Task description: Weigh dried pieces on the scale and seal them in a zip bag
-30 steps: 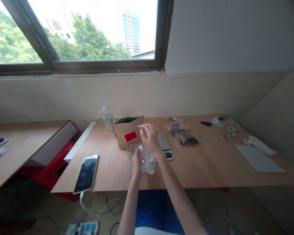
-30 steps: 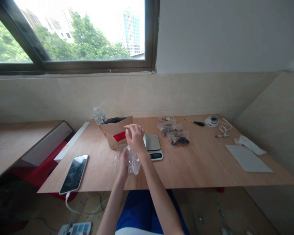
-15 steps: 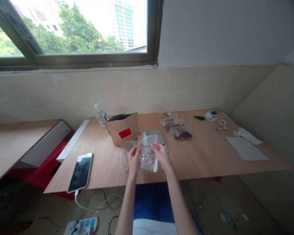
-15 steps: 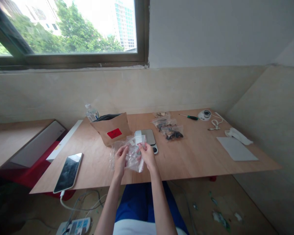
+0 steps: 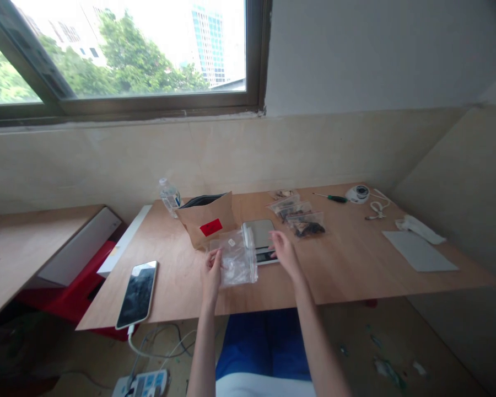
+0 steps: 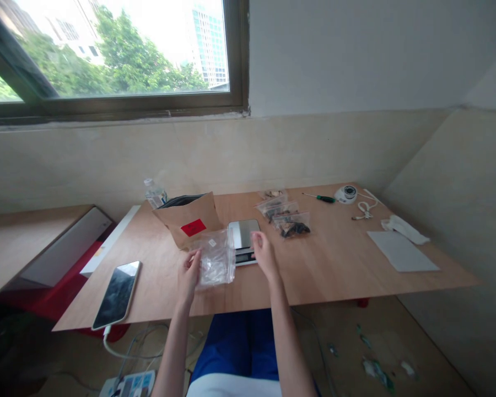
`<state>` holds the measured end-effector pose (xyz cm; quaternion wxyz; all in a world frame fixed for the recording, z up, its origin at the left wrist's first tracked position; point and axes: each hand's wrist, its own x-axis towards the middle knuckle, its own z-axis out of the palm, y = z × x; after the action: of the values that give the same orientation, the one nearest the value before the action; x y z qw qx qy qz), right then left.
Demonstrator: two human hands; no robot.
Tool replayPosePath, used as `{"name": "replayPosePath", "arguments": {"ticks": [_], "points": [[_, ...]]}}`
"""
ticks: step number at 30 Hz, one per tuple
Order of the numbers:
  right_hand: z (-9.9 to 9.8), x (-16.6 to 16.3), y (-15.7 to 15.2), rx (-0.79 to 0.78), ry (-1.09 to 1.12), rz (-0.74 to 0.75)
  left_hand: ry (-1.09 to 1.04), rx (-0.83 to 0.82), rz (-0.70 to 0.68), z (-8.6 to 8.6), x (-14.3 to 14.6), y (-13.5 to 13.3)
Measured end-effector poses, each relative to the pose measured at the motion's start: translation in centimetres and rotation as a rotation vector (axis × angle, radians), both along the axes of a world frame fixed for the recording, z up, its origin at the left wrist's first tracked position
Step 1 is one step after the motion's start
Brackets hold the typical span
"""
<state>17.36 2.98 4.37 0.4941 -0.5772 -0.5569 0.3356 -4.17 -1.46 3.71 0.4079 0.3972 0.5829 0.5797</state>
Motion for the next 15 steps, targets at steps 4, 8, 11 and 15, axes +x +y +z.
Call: {"name": "replayPosePath", "arguments": {"ticks": [4, 8, 11, 15], "points": [[-1.1, 6.1, 4.9, 0.044, -0.606, -0.196, 0.108, -0.125, 0.065, -0.9, -3.0, -0.6], [-1.5, 10.8, 8.8, -0.033, -0.746, -0.188, 0.422, -0.146, 0.246, -1.6, -4.0, -1.2], [-1.5, 13.1, 10.3, -0.09, -0.857, -0.18, 0.692, -0.025, 0.27, -1.7, -3.6, -1.1], [-1.6, 15.1, 10.8, -0.163, -0.983, -0.164, 0.847, 0.171, 0.157, -2.1, -2.3, -0.3]]}}
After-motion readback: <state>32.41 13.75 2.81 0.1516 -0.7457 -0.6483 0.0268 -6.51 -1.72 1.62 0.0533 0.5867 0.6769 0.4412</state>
